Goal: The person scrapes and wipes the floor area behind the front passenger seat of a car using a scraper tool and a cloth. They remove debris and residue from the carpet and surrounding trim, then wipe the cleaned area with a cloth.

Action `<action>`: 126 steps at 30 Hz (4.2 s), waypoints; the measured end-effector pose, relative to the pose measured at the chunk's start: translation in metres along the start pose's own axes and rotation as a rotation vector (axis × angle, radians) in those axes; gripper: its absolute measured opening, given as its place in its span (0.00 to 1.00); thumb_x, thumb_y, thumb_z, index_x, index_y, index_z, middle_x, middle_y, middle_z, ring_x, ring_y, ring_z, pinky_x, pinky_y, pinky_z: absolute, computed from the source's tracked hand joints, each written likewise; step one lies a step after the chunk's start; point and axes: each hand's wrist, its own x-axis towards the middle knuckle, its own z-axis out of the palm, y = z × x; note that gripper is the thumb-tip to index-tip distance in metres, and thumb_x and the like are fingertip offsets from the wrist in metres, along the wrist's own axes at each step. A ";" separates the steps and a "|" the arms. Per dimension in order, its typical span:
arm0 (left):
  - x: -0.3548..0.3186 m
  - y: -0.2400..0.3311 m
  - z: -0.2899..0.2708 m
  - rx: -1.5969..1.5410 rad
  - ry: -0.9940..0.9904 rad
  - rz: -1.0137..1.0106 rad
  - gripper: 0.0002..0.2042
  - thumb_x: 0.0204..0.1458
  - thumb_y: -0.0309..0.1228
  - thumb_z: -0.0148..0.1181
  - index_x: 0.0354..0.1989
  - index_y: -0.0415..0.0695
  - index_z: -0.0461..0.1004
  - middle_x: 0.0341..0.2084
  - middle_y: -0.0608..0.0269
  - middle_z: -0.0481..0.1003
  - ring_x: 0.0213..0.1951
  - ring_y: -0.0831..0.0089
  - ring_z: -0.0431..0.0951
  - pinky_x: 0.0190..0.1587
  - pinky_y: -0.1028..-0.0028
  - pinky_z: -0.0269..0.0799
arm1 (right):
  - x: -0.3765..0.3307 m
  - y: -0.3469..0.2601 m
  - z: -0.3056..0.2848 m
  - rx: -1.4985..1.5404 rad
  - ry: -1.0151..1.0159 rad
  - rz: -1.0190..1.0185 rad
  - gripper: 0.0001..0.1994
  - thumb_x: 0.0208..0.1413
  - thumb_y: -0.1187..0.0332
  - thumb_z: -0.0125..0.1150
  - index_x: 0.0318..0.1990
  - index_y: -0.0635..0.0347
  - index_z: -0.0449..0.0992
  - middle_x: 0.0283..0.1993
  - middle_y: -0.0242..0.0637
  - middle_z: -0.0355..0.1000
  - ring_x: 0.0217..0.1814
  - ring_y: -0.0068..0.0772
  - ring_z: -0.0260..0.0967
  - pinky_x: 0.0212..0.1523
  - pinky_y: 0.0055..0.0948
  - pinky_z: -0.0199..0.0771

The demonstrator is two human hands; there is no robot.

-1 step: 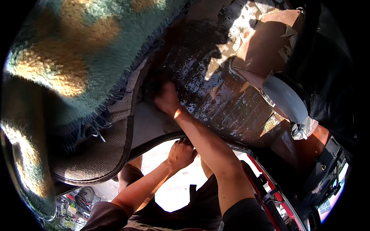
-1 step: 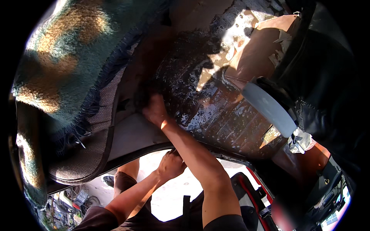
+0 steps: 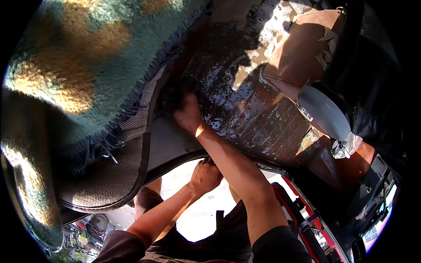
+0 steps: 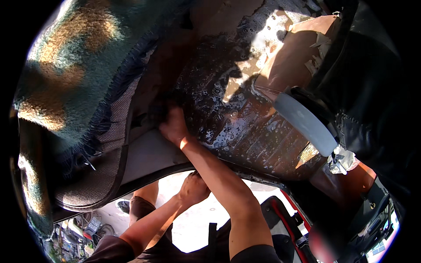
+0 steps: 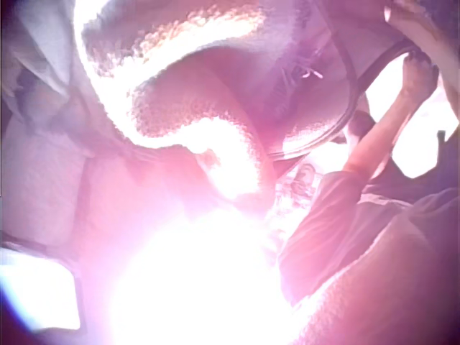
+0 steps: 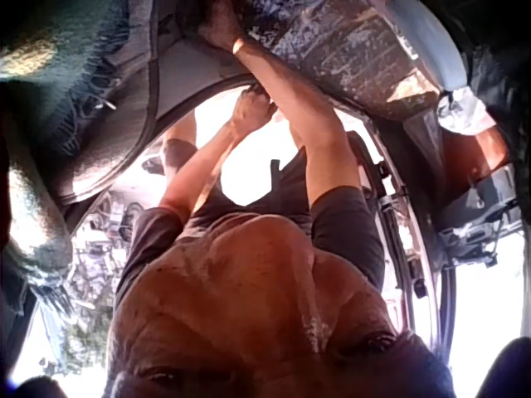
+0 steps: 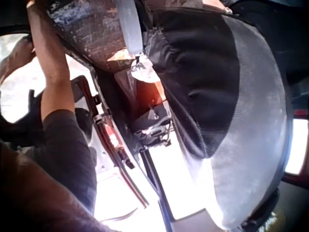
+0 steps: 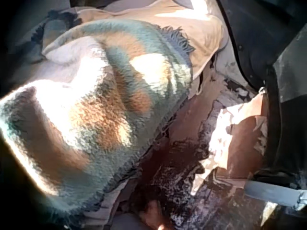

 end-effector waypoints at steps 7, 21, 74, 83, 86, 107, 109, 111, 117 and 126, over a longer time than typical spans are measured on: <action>0.004 -0.001 0.010 -0.006 0.080 0.022 0.14 0.51 0.31 0.63 0.42 0.34 0.77 0.38 0.43 0.78 0.43 0.49 0.79 0.48 0.57 0.74 | 0.148 -0.097 -0.055 0.203 0.451 -0.329 0.12 0.53 0.80 0.63 0.45 0.71 0.75 0.38 0.38 0.77 0.38 0.25 0.72 0.41 0.24 0.72; 0.008 0.001 -0.001 0.017 -0.011 -0.026 0.19 0.57 0.37 0.60 0.51 0.36 0.73 0.45 0.39 0.78 0.46 0.47 0.79 0.49 0.56 0.76 | 0.026 -0.032 -0.017 -0.407 0.000 -0.180 0.19 0.40 0.77 0.66 0.44 0.65 0.73 0.42 0.52 0.73 0.45 0.57 0.74 0.44 0.42 0.75; 0.013 -0.003 -0.009 -0.012 -0.010 -0.054 0.23 0.59 0.40 0.58 0.57 0.35 0.69 0.46 0.37 0.77 0.50 0.43 0.78 0.55 0.53 0.72 | 0.129 0.000 -0.198 -1.162 0.577 -0.276 0.18 0.52 0.69 0.63 0.51 0.66 0.77 0.52 0.52 0.74 0.56 0.60 0.67 0.68 0.51 0.58; 0.018 0.001 -0.012 -0.044 -0.044 -0.045 0.24 0.60 0.40 0.57 0.58 0.35 0.68 0.48 0.36 0.76 0.51 0.42 0.77 0.56 0.53 0.72 | 0.214 -0.042 -0.231 -1.239 0.676 -0.225 0.15 0.53 0.72 0.59 0.47 0.72 0.73 0.53 0.53 0.72 0.56 0.56 0.67 0.58 0.45 0.68; 0.017 -0.001 -0.010 -0.042 -0.043 -0.039 0.24 0.60 0.40 0.57 0.58 0.35 0.68 0.48 0.35 0.76 0.51 0.41 0.77 0.56 0.53 0.71 | 0.197 -0.038 -0.215 -1.354 0.618 -0.226 0.13 0.51 0.74 0.57 0.44 0.71 0.75 0.49 0.52 0.74 0.53 0.53 0.69 0.55 0.44 0.69; 0.015 0.001 -0.011 -0.019 -0.053 -0.075 0.24 0.59 0.40 0.58 0.57 0.35 0.68 0.48 0.37 0.76 0.51 0.43 0.77 0.55 0.54 0.72 | 0.166 -0.051 -0.207 -1.164 0.647 -0.192 0.11 0.52 0.68 0.64 0.40 0.66 0.78 0.42 0.60 0.74 0.41 0.63 0.74 0.44 0.51 0.73; 0.013 -0.004 -0.005 -0.015 -0.033 -0.052 0.24 0.58 0.40 0.59 0.56 0.35 0.68 0.48 0.37 0.76 0.51 0.43 0.77 0.55 0.53 0.72 | 0.126 -0.056 -0.178 -1.168 0.610 -0.221 0.15 0.55 0.69 0.63 0.47 0.67 0.72 0.45 0.59 0.73 0.44 0.64 0.73 0.45 0.51 0.73; 0.011 -0.009 -0.004 -0.014 -0.030 -0.057 0.23 0.58 0.40 0.59 0.55 0.34 0.69 0.48 0.37 0.76 0.51 0.44 0.77 0.55 0.53 0.72 | 0.064 -0.047 -0.144 -1.099 0.430 -0.134 0.16 0.54 0.73 0.63 0.49 0.67 0.69 0.46 0.57 0.70 0.47 0.63 0.70 0.47 0.51 0.71; 0.014 0.000 -0.010 -0.054 -0.096 -0.087 0.23 0.58 0.40 0.59 0.55 0.34 0.69 0.48 0.37 0.76 0.51 0.43 0.77 0.55 0.53 0.72 | -0.054 0.000 -0.120 -1.167 -0.114 -0.193 0.16 0.45 0.77 0.63 0.44 0.65 0.73 0.43 0.50 0.66 0.47 0.56 0.67 0.46 0.48 0.71; 0.015 -0.002 -0.009 -0.020 -0.047 -0.041 0.23 0.59 0.40 0.58 0.56 0.35 0.69 0.48 0.35 0.76 0.50 0.42 0.77 0.55 0.54 0.73 | 0.183 -0.023 -0.232 -1.364 0.605 -0.247 0.11 0.56 0.70 0.59 0.44 0.65 0.78 0.47 0.51 0.72 0.54 0.54 0.68 0.53 0.44 0.71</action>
